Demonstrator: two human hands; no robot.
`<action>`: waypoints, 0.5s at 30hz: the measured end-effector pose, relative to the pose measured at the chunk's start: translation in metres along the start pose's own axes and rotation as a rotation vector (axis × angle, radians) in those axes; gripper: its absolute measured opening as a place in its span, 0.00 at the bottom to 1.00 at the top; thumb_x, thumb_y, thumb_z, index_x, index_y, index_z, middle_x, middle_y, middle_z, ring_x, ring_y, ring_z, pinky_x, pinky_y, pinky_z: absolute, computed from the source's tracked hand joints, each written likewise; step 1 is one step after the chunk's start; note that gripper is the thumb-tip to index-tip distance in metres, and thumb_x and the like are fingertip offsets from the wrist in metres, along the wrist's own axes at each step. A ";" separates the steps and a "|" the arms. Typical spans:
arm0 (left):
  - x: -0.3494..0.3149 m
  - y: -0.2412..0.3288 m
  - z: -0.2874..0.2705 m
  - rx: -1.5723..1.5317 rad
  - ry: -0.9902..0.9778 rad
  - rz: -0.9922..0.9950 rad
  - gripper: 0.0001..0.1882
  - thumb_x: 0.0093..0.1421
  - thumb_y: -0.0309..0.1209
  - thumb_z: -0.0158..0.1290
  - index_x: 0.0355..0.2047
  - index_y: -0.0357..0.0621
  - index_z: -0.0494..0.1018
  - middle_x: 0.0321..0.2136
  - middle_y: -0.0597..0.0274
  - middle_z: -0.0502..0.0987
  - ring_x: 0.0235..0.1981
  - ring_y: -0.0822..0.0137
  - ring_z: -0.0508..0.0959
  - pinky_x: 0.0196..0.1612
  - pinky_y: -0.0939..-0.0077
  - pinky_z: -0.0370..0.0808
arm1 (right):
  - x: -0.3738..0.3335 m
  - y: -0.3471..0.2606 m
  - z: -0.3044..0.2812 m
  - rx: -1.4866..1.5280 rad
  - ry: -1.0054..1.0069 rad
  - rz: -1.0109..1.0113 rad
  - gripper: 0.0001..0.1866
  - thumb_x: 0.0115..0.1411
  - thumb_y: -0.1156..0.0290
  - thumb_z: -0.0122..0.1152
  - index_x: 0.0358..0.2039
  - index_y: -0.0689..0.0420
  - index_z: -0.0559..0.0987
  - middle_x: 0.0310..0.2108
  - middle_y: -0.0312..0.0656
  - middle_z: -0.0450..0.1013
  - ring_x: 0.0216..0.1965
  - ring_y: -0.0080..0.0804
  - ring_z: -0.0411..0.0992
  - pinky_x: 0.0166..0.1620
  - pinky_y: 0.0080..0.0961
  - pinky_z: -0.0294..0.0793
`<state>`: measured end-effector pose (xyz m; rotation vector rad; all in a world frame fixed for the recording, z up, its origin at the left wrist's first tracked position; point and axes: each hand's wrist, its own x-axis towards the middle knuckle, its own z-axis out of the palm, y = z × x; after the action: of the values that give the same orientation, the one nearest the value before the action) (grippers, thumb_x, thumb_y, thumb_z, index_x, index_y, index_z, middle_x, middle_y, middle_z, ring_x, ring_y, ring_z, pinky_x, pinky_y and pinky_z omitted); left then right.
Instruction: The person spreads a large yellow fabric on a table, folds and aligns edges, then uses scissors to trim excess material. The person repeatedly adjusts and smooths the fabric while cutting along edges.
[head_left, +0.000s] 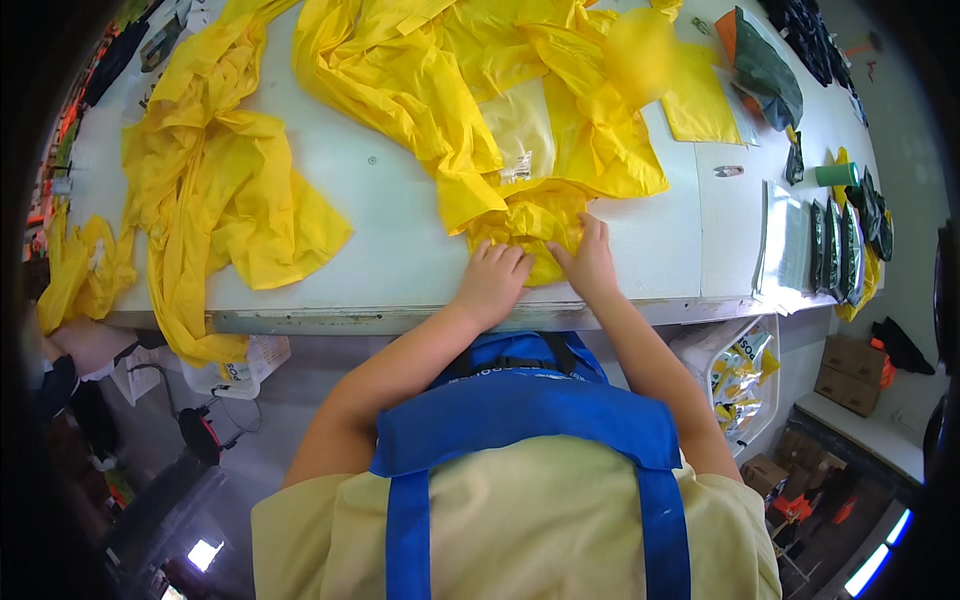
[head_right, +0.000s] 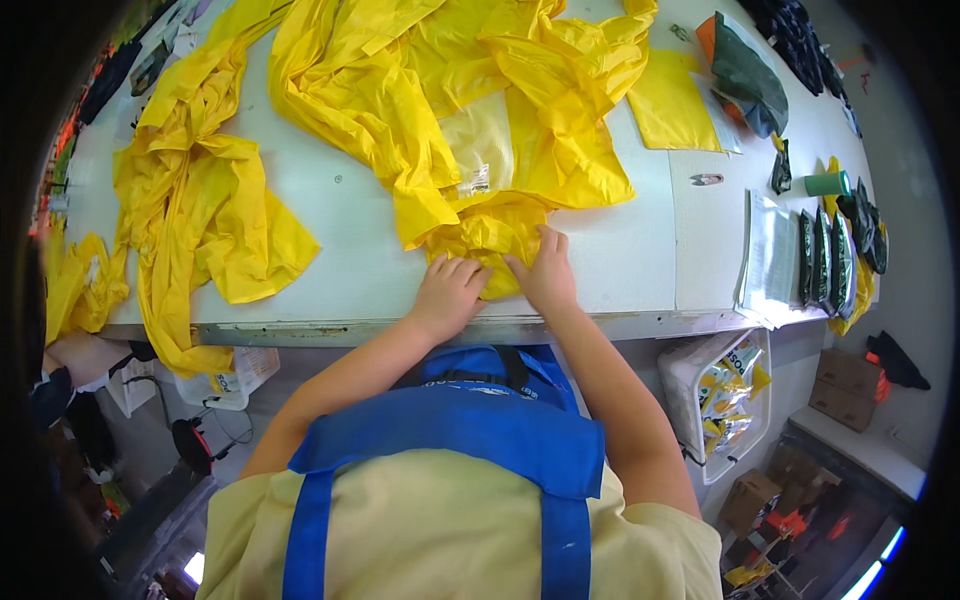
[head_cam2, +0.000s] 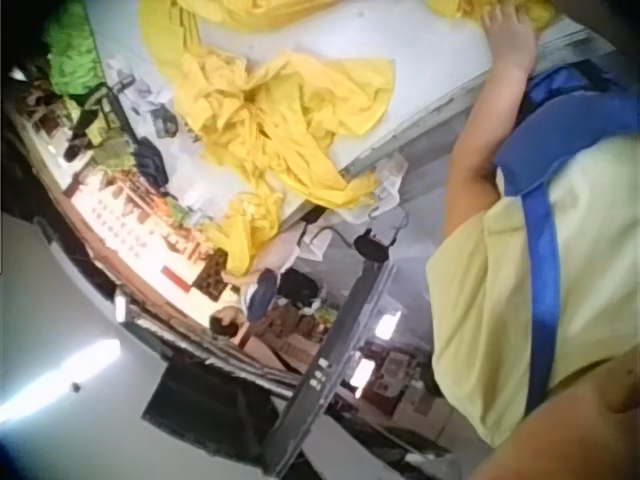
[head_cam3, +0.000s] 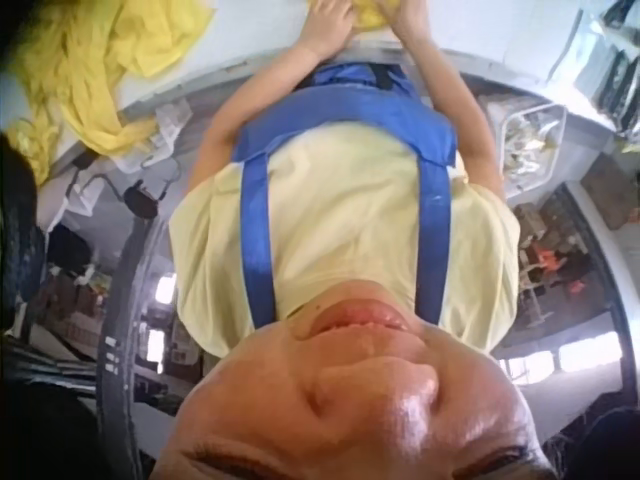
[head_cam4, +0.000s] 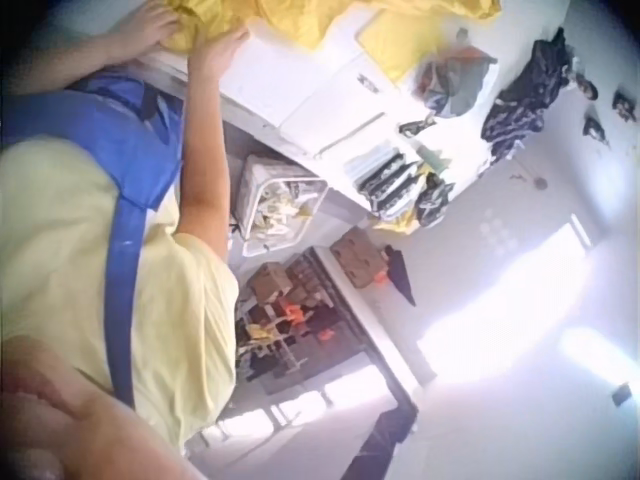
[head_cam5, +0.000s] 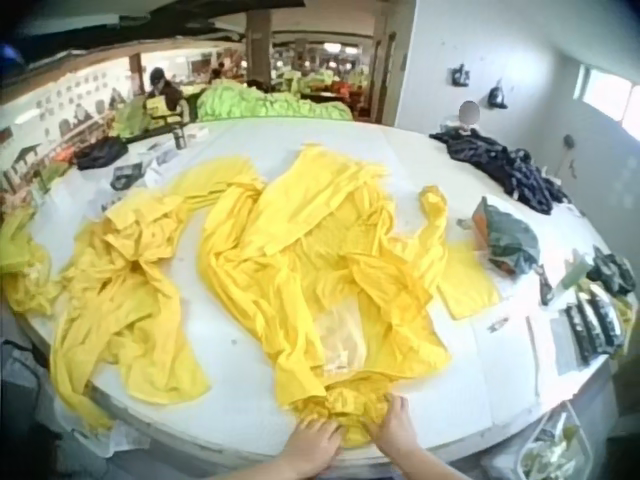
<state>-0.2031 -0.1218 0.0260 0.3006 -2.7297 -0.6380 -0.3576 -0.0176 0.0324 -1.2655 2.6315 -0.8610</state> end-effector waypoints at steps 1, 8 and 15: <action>-0.003 -0.003 0.004 0.024 0.020 0.005 0.18 0.46 0.32 0.59 0.39 0.46 0.75 0.37 0.61 0.71 0.41 0.60 0.71 0.48 0.61 0.66 | -0.004 -0.006 -0.007 -0.031 0.143 -0.138 0.23 0.48 0.62 0.66 0.43 0.53 0.69 0.43 0.45 0.67 0.43 0.44 0.70 0.47 0.37 0.69; 0.006 -0.013 0.002 -0.166 -0.156 -0.265 0.10 0.53 0.30 0.52 0.37 0.46 0.74 0.27 0.56 0.75 0.33 0.55 0.75 0.39 0.60 0.70 | 0.007 0.041 -0.002 0.010 -0.377 -0.586 0.12 0.47 0.64 0.62 0.33 0.50 0.75 0.28 0.35 0.72 0.35 0.35 0.69 0.39 0.34 0.67; 0.029 -0.031 0.007 -0.287 -0.112 -0.490 0.05 0.57 0.30 0.50 0.34 0.46 0.73 0.29 0.53 0.76 0.33 0.51 0.76 0.36 0.59 0.70 | 0.033 0.008 -0.018 -0.120 -0.214 -0.773 0.13 0.47 0.64 0.61 0.35 0.51 0.75 0.37 0.35 0.71 0.40 0.34 0.69 0.48 0.31 0.65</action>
<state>-0.2285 -0.1545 0.0136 0.8976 -2.6234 -1.1915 -0.3906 -0.0302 0.0478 -2.3132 2.0325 -0.5773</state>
